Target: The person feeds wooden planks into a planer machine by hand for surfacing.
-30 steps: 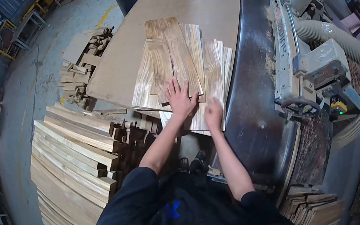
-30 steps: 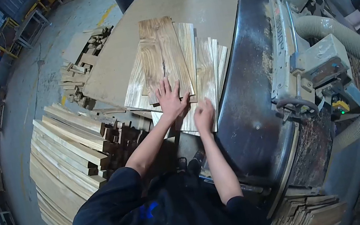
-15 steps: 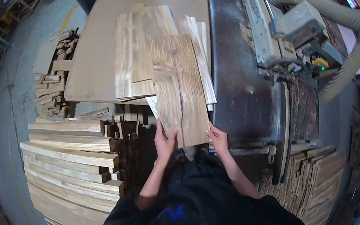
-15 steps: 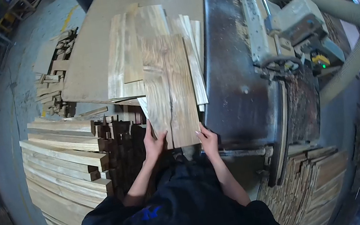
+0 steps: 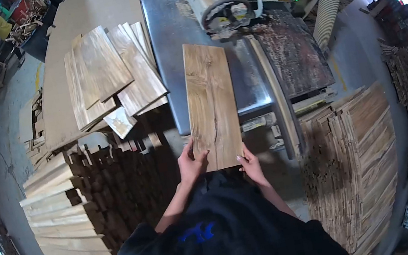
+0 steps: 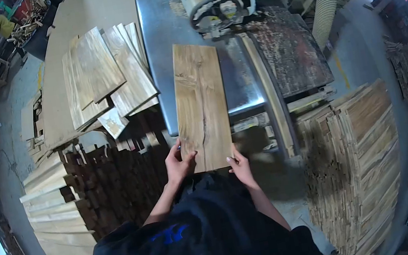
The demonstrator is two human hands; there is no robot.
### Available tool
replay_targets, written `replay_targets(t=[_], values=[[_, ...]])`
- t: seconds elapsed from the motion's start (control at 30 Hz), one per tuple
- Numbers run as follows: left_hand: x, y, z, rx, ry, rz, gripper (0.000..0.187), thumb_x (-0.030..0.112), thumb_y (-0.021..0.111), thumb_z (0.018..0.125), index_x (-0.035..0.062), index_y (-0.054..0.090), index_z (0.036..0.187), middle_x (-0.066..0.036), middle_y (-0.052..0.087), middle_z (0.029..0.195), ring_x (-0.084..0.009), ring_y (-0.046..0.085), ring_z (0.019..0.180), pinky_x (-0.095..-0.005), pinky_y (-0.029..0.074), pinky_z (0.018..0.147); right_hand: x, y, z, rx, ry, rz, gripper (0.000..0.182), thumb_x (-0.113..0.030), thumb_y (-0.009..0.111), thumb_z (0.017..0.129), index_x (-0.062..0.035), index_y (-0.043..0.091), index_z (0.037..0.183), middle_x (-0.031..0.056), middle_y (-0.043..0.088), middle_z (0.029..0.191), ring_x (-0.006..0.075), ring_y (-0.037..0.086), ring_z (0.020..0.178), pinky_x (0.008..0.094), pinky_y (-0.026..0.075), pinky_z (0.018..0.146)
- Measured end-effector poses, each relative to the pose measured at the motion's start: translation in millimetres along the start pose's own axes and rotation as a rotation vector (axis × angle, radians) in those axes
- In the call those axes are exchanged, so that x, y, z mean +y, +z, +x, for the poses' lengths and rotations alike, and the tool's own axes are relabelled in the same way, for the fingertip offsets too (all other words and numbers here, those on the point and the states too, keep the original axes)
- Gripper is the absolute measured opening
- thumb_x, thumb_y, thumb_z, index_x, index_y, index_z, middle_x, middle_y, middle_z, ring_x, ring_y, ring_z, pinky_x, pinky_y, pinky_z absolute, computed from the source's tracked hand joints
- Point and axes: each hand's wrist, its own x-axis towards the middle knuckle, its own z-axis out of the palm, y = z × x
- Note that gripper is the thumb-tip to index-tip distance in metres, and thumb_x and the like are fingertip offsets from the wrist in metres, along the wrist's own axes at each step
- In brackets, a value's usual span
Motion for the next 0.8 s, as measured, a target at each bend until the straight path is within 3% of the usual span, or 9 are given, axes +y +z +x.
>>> replay_targets(t=[0.07, 0.13, 0.2, 0.23, 0.33, 0.43, 0.67, 0.73, 0.8], values=[[17, 23, -33, 0.09, 0.183, 0.149, 0.053, 0.009, 0.069, 0.081, -0.0019, 0.049, 0.129, -0.017, 0.068, 0.096, -0.0179, 0.067, 0.086, -0.028, 0.051, 0.08, -4, -27, -3, -0.215, 0.09, -0.192, 0.06, -0.032, 0.053, 0.095, -0.0096, 0.03, 0.145, 0.0071, 0.051, 0.134, 0.0126, 0.056, 0.103, 0.0262, 0.049, 0.078], [80, 41, -77, -0.067, 0.195, 0.046, 0.049, 0.013, 0.065, 0.084, -0.0012, 0.05, 0.129, -0.019, 0.067, 0.099, -0.0234, 0.067, 0.09, -0.0315, 0.051, 0.081, -14, -50, -7, -0.21, 0.259, -0.068, 0.088, -0.072, 0.029, 0.088, -0.0018, 0.034, 0.142, 0.0136, 0.037, 0.145, 0.0259, 0.036, 0.132, 0.0378, 0.028, 0.108], [96, 61, -76, -0.311, 0.619, 0.384, 0.049, 0.02, 0.063, 0.085, 0.0011, 0.051, 0.129, -0.021, 0.062, 0.114, -0.0301, 0.06, 0.108, -0.0388, 0.045, 0.091, -58, -74, -18, -0.63, 0.342, 0.71, 0.082, -0.067, 0.031, 0.09, -0.0026, 0.037, 0.14, 0.0134, 0.037, 0.145, 0.0247, 0.039, 0.13, 0.0376, 0.031, 0.107], [103, 80, -71, -0.31, 0.741, 0.624, 0.05, 0.027, 0.063, 0.085, 0.0066, 0.053, 0.129, -0.022, 0.049, 0.132, -0.036, 0.043, 0.126, -0.0466, 0.034, 0.1, -76, -82, -28, -0.58, 0.341, 0.614, 0.071, -0.056, 0.04, 0.093, -0.0012, 0.039, 0.137, 0.0141, 0.045, 0.138, 0.0241, 0.047, 0.123, 0.0378, 0.037, 0.103], [66, 120, -38, 0.098, 0.594, 0.97, 0.06, 0.046, 0.067, 0.078, 0.017, 0.055, 0.129, -0.026, 0.025, 0.147, -0.0455, 0.018, 0.137, -0.0571, 0.022, 0.104, -60, -103, -9, -0.39, 0.186, 0.289, 0.047, -0.02, 0.067, 0.085, 0.0001, 0.05, 0.125, 0.0126, 0.061, 0.113, 0.0203, 0.061, 0.102, 0.035, 0.049, 0.087], [37, 140, 0, 0.186, 0.351, 0.997, 0.078, 0.056, 0.074, 0.066, 0.0153, 0.055, 0.13, -0.032, 0.02, 0.147, -0.0453, 0.016, 0.138, -0.057, 0.02, 0.106, -26, -115, 14, -0.257, 0.338, 0.491, 0.043, -0.016, 0.068, 0.083, -0.0001, 0.054, 0.12, 0.0111, 0.061, 0.112, 0.02, 0.06, 0.102, 0.0352, 0.049, 0.087], [-10, 185, 75, 0.228, 0.483, 0.803, 0.084, 0.058, 0.076, 0.062, 0.0091, 0.055, 0.128, -0.032, 0.019, 0.147, -0.0408, 0.02, 0.139, -0.0516, 0.022, 0.108, 31, -132, 28, 0.045, 0.322, 0.755, 0.035, -0.027, 0.065, 0.088, -0.003, 0.057, 0.112, 0.0097, 0.064, 0.107, 0.0198, 0.062, 0.098, 0.0334, 0.051, 0.084], [-4, 197, 89, 0.245, 0.437, 0.843, 0.084, 0.059, 0.075, 0.062, 0.0092, 0.056, 0.126, -0.032, 0.019, 0.147, -0.0414, 0.022, 0.138, -0.0519, 0.022, 0.108, 21, -135, 31, -0.054, 0.344, 0.596, 0.039, -0.042, 0.056, 0.092, -0.0035, 0.059, 0.094, 0.0106, 0.067, 0.086, 0.0198, 0.067, 0.078, 0.0282, 0.053, 0.065], [2, 201, 114, 0.3, 0.455, 0.809, 0.083, 0.059, 0.076, 0.062, 0.009, 0.057, 0.125, -0.032, 0.02, 0.147, -0.0414, 0.022, 0.138, -0.0518, 0.022, 0.108, 9, -131, 50, -0.056, 0.38, 0.435, 0.045, -0.048, 0.049, 0.094, -0.0035, 0.06, 0.093, 0.0084, 0.066, 0.078, 0.0178, 0.064, 0.069, 0.0255, 0.048, 0.058]])
